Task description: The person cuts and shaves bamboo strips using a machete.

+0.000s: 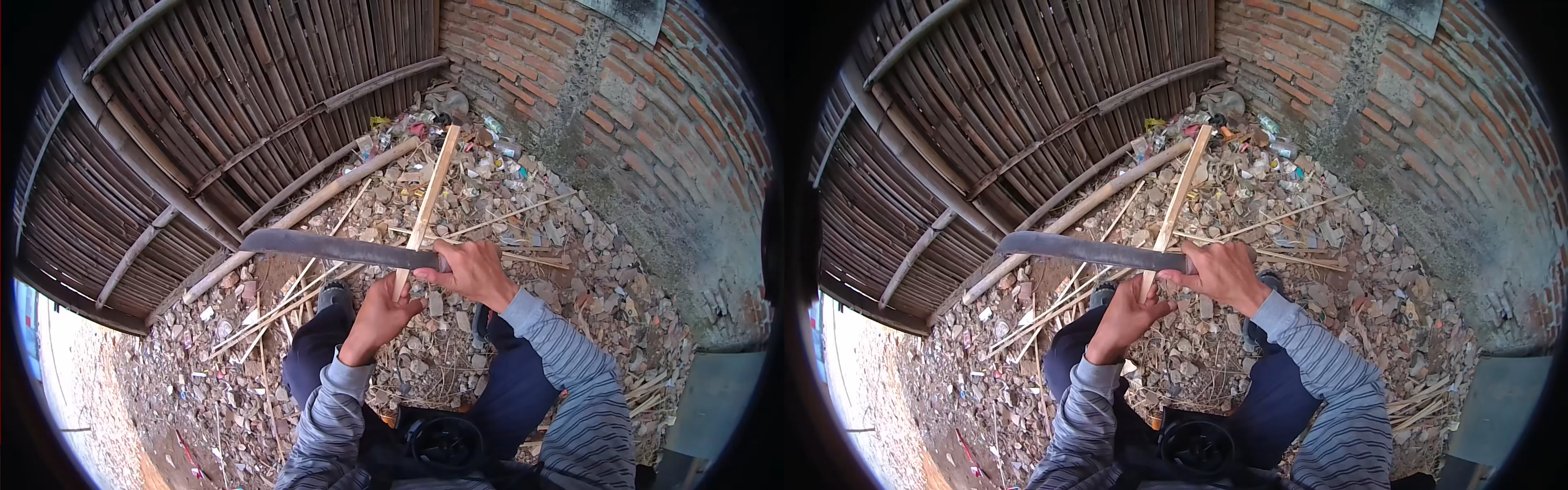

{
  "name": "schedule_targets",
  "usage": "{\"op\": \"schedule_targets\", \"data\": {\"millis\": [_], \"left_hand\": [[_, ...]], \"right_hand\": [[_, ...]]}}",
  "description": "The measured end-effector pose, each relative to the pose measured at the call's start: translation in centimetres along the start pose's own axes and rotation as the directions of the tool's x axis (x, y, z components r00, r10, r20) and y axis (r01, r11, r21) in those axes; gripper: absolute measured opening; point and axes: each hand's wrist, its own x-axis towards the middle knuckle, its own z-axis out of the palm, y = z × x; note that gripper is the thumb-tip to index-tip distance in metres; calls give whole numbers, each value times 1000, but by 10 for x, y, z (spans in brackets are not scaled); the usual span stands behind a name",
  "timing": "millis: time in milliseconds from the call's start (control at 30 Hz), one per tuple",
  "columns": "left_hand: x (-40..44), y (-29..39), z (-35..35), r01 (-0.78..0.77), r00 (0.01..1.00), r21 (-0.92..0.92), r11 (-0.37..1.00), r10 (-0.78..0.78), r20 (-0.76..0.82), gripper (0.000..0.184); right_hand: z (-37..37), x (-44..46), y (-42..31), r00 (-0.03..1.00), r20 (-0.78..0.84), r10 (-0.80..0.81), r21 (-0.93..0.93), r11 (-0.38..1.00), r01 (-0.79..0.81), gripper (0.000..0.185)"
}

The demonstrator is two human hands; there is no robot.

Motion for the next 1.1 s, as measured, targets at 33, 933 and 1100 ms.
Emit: {"op": "schedule_targets", "data": {"millis": [33, 933, 1100], "left_hand": [[-1, -1, -1, -2, 1000, 0, 1000, 2, 0, 32], [-10, -9, 11, -1, 991, 79, 997, -10, 132, 32], [-6, -5, 1, 153, 972, -277, 949, -94, 216, 37]], "right_hand": [[-3, 0, -1, 1000, -4, 5, -17, 1000, -6, 66], [-25, 9, 67, 892, -262, 369, 261, 917, -303, 66], [-10, -1, 39, 971, -222, 94, 72, 994, -80, 64]]}}
